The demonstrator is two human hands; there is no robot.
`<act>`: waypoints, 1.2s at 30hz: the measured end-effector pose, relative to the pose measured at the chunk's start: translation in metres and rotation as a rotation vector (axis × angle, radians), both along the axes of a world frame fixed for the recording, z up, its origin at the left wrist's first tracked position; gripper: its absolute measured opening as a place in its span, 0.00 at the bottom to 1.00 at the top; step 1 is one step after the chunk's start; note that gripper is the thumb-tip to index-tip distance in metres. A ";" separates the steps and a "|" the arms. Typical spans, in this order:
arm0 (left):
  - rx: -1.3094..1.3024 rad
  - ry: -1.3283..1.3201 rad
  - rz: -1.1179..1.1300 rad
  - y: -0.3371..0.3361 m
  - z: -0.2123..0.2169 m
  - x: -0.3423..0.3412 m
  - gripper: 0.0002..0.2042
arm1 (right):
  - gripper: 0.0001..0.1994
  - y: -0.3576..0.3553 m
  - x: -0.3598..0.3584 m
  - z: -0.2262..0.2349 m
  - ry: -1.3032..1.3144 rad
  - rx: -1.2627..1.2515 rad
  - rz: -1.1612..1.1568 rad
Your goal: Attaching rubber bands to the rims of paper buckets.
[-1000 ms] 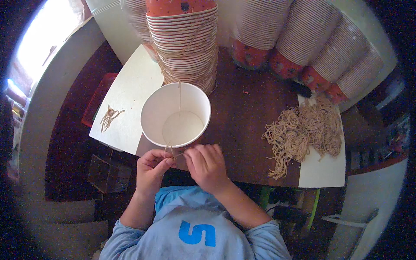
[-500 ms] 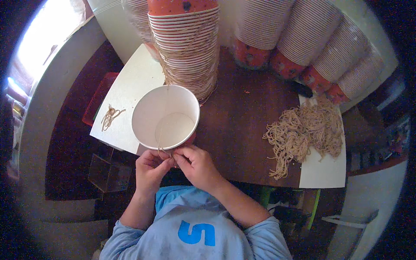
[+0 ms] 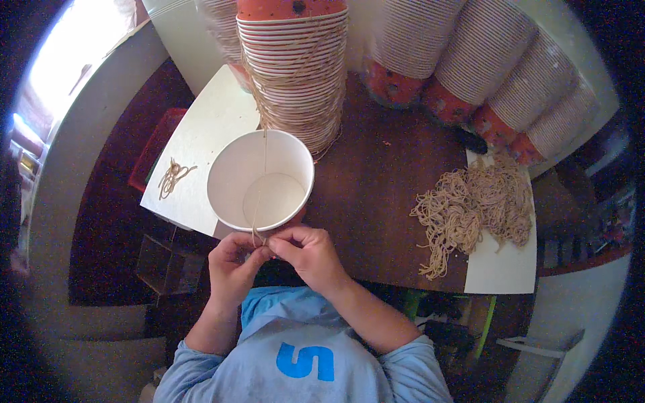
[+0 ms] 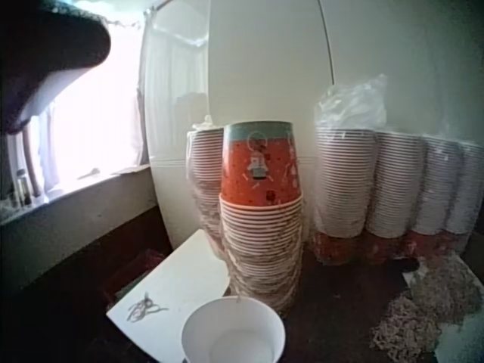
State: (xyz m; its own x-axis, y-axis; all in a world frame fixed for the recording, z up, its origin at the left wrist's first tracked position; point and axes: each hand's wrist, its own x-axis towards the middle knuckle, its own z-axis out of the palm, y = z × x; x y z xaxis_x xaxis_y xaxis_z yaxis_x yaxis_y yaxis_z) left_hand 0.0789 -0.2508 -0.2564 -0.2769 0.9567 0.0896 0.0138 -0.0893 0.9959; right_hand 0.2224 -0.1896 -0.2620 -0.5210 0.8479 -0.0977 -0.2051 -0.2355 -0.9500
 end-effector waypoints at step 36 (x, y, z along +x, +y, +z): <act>0.013 -0.248 -0.073 0.001 -0.002 -0.010 0.04 | 0.09 0.002 -0.005 -0.005 0.252 -0.422 0.079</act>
